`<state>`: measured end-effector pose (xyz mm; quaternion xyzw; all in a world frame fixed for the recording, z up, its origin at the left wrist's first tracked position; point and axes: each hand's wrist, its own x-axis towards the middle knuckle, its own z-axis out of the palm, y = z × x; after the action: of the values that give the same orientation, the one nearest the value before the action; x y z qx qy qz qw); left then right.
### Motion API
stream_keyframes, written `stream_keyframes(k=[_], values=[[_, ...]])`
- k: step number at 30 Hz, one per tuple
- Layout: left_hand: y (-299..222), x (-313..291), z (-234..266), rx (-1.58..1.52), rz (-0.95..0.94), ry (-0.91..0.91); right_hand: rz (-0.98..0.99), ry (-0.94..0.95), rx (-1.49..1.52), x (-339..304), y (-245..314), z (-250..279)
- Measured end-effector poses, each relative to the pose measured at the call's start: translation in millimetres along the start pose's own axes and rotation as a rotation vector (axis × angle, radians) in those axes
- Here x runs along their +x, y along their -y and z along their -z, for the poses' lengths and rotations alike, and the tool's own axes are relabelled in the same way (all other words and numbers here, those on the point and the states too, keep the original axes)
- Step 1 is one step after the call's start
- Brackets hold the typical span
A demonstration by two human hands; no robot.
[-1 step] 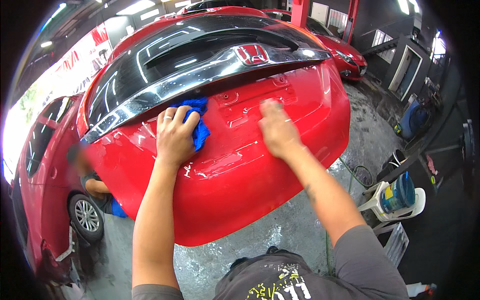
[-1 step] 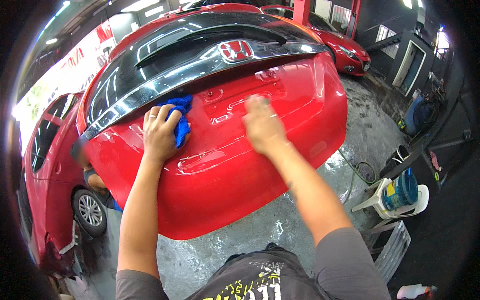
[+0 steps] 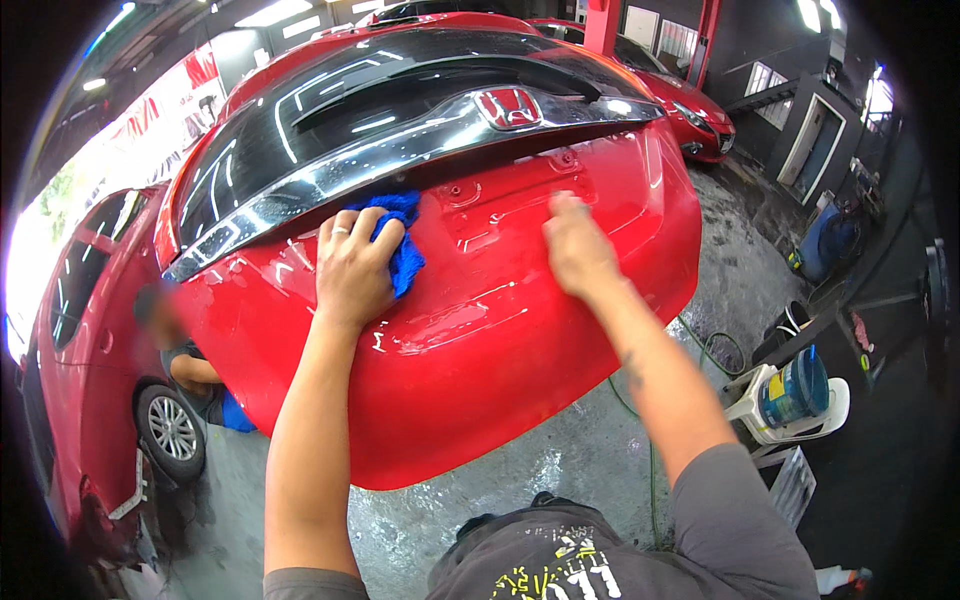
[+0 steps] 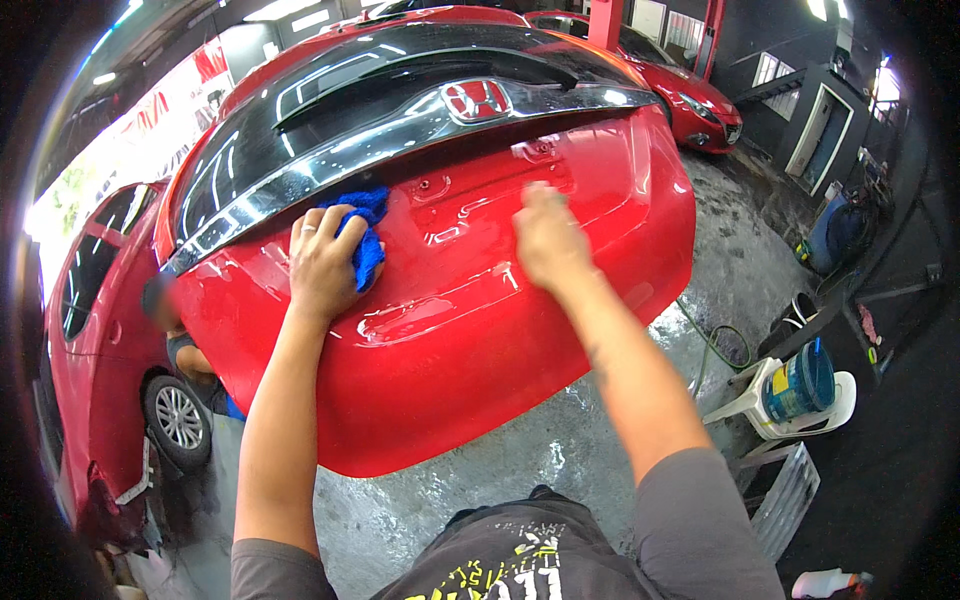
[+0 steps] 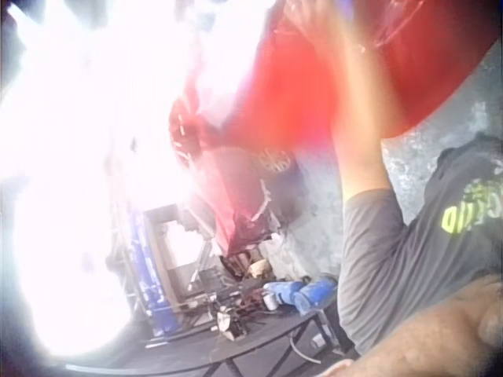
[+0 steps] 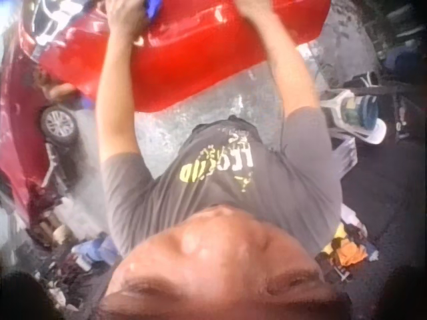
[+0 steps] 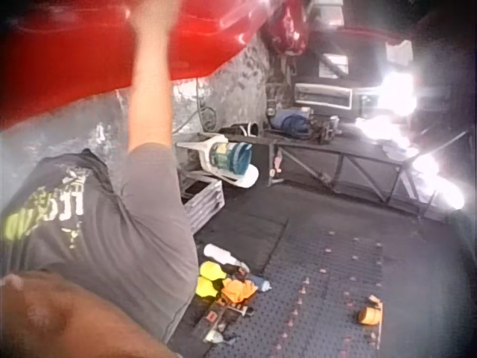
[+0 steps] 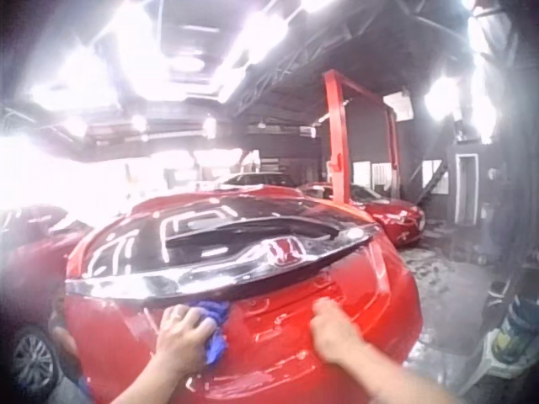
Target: The person uses a sanding block and a blue cloth to manually polish the rear trunk lid of a red car. They repeatedly rub the surface with the block and wipe it with the cloth in a workshop environment.
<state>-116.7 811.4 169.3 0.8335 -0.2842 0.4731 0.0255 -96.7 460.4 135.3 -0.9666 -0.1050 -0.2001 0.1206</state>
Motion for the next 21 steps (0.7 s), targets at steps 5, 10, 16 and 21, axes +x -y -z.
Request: stream_keyframes(k=[5,10,16,21], values=[[-9.2,8.5,-9.1,-0.034,0.014,-0.072,-0.084,-0.099,0.183,-22.4,-57.0,-13.2],[-5.2,3.8,-12.4,-0.059,0.019,0.047,0.166,-0.168,-0.144,-63.5,73.9,-66.1],[12.2,-0.1,-5.1,-0.038,-0.022,0.076,0.415,-0.071,0.14,-62.6,67.2,-33.7],[22.7,-4.3,37.1,0.008,-0.04,0.267,-0.091,-0.069,-0.028,-64.5,-59.1,-12.5]])
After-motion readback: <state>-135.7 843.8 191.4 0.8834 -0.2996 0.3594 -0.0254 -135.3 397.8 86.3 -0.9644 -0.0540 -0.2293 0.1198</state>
